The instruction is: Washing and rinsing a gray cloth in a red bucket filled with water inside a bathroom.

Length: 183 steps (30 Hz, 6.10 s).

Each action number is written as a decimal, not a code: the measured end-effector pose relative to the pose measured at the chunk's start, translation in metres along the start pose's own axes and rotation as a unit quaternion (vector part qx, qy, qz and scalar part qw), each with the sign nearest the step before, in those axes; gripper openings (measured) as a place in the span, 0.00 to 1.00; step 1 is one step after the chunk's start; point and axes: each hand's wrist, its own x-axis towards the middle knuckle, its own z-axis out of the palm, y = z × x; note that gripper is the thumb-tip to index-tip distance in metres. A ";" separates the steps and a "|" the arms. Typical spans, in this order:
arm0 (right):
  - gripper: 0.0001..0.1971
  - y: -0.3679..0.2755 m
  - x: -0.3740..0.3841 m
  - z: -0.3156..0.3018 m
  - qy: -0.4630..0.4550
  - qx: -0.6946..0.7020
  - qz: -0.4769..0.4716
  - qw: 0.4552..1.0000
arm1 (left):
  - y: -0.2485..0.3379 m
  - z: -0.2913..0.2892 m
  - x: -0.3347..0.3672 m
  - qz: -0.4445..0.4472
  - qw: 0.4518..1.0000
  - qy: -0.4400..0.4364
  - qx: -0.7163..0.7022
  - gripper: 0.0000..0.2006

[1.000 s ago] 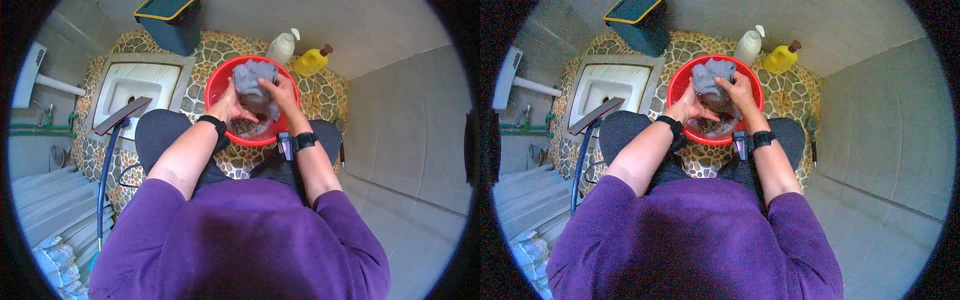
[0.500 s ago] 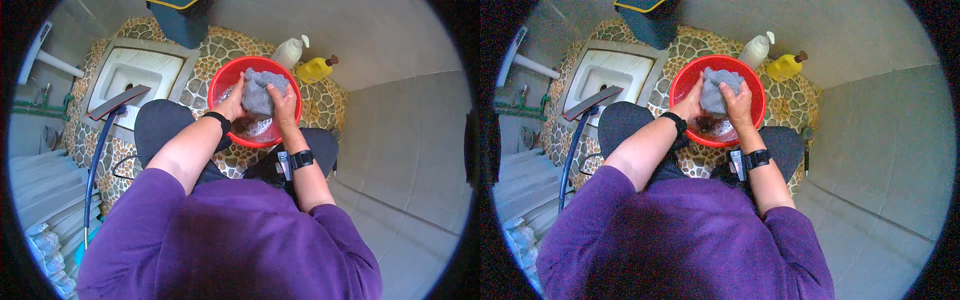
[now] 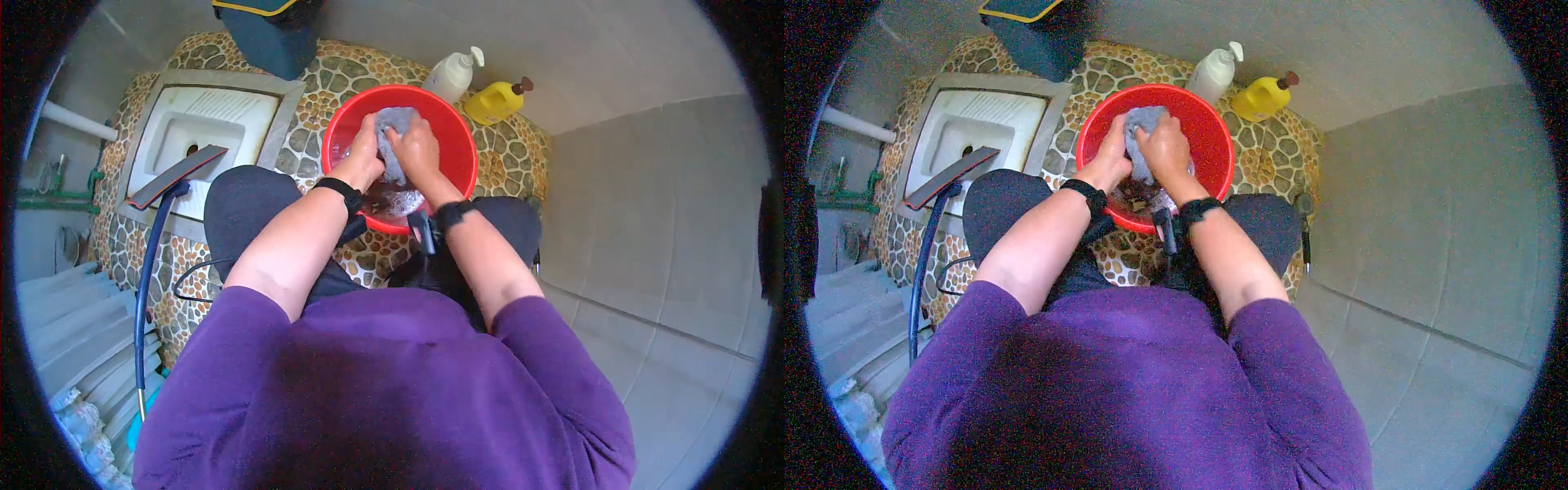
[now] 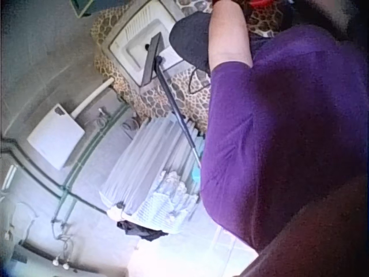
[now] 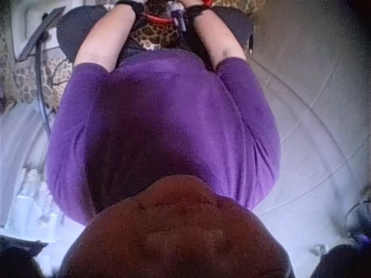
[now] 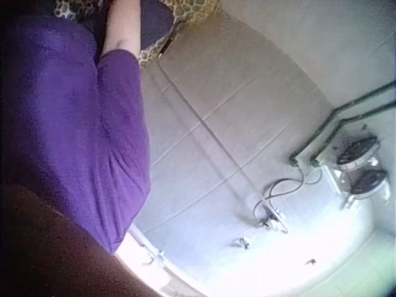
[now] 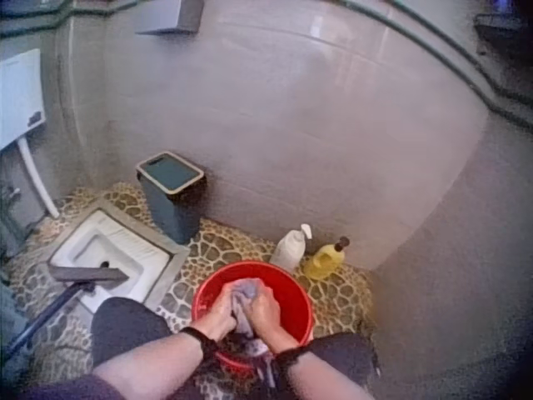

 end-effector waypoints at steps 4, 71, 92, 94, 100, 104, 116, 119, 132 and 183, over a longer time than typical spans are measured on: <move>0.30 0.027 -0.001 0.028 -0.016 0.097 0.090 0.991 | -0.004 -0.021 0.023 -0.002 0.999 0.042 0.003 0.22; 0.21 -0.035 -0.026 -0.016 0.054 0.094 -0.115 0.987 | 0.023 -0.051 0.025 -0.026 0.979 -0.167 0.110 0.13; 0.20 -0.009 -0.049 -0.010 -0.120 0.199 -0.146 0.962 | 0.013 -0.062 0.015 -0.124 0.985 -0.027 0.113 0.16; 0.20 -0.022 -0.045 -0.003 -0.091 0.176 0.029 0.980 | 0.010 -0.066 0.013 -0.131 0.985 -0.034 0.110 0.17; 0.20 0.103 0.020 -0.018 -0.114 0.152 0.161 0.969 | -0.034 0.036 -0.014 -0.066 0.983 -0.040 0.169 0.14; 0.17 -0.004 -0.021 -0.007 -0.039 0.211 -0.053 0.975 | 0.016 -0.043 0.000 -0.093 0.991 -0.062 0.079 0.15; 0.20 0.096 0.005 0.017 -0.246 0.589 0.378 0.671 | 0.013 0.002 -0.013 0.118 0.966 -0.039 0.226 0.12; 0.22 0.061 0.007 -0.014 -0.220 0.653 0.367 0.625 | 0.025 -0.019 0.009 0.140 0.984 -0.075 0.077 0.15; 0.30 -0.039 -0.043 -0.026 -0.071 0.066 -0.066 0.993 | 0.016 -0.071 0.020 -0.022 0.997 -0.058 0.035 0.19; 0.22 0.095 0.016 -0.018 -0.115 0.652 0.267 0.701 | 0.024 -0.015 0.021 -0.080 0.995 0.043 -0.051 0.18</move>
